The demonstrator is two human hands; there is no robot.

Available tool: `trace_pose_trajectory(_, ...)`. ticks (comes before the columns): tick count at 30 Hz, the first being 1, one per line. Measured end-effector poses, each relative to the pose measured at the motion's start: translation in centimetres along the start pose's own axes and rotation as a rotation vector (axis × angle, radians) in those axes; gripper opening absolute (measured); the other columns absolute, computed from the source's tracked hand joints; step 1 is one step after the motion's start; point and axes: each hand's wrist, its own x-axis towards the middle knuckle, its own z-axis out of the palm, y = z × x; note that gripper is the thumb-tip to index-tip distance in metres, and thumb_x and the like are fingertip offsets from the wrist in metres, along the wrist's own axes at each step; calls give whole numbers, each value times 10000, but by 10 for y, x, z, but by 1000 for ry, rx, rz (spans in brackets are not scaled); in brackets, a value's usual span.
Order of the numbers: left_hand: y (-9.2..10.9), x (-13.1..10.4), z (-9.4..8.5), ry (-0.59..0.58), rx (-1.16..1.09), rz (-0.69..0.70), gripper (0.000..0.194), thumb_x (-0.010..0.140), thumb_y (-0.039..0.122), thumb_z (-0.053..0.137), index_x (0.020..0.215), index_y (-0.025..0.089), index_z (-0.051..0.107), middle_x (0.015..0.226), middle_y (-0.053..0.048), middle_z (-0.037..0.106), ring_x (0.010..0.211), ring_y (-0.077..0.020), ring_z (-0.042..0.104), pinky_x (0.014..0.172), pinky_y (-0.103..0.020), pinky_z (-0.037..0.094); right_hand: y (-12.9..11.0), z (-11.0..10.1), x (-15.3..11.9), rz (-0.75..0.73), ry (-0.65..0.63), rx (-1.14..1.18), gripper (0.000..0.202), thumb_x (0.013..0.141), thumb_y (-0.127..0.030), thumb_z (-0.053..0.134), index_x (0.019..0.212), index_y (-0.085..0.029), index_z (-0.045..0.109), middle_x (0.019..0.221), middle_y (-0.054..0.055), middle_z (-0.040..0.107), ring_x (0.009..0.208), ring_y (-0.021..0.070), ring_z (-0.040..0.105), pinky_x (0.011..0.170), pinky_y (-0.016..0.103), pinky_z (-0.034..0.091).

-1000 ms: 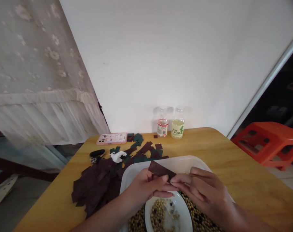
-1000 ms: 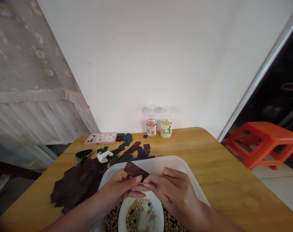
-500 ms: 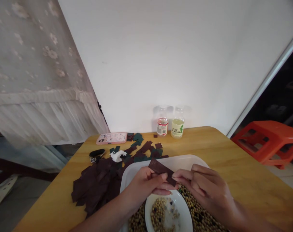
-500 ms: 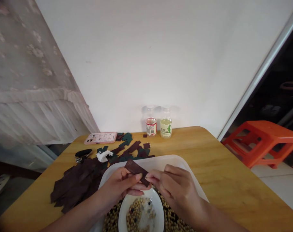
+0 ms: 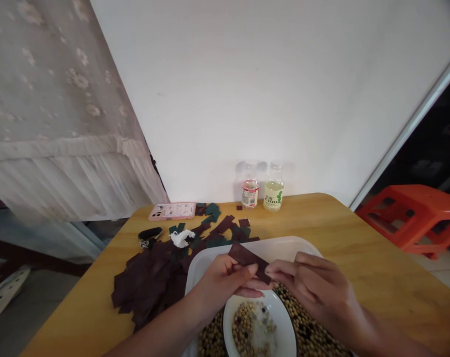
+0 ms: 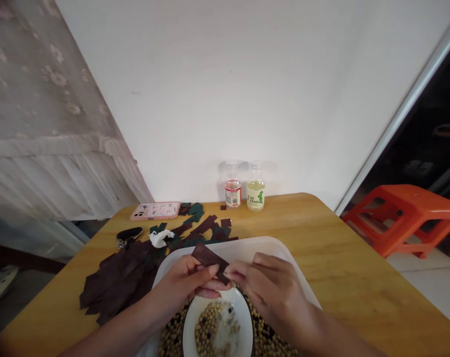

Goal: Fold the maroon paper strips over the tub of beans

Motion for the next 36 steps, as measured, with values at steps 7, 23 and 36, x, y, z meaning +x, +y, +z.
trace_pose_trajectory(7, 1, 0, 0, 11, 42, -24, 334, 737, 416, 637, 906, 130, 676, 852, -95, 703, 802, -170, 666, 694, -207, 513, 3, 2, -1, -27, -32, 12, 123, 805, -58, 562, 781, -178, 548, 720, -7, 687, 500, 93, 465, 470, 220, 395)
trace_pose_trajectory(23, 2, -1, 1, 34, 27, -27, 349, 718, 431, 651, 888, 126, 667, 847, -97, 703, 812, -183, 665, 693, -225, 512, 1, 0, -2, -51, -43, -7, 186, 802, -35, 560, 693, -178, 510, 691, 8, 676, 494, 97, 459, 455, 232, 376)
trace_pose_trajectory(36, -2, -1, -1, 91, -35, -4, 350, 661, 398, 707, 870, 130, 626, 703, -52, 686, 677, -151, 662, 628, -216, 515, -1, 1, 3, -8, -20, 26, 193, 809, -41, 547, 700, -190, 492, 694, -8, 672, 474, 87, 451, 454, 223, 383)
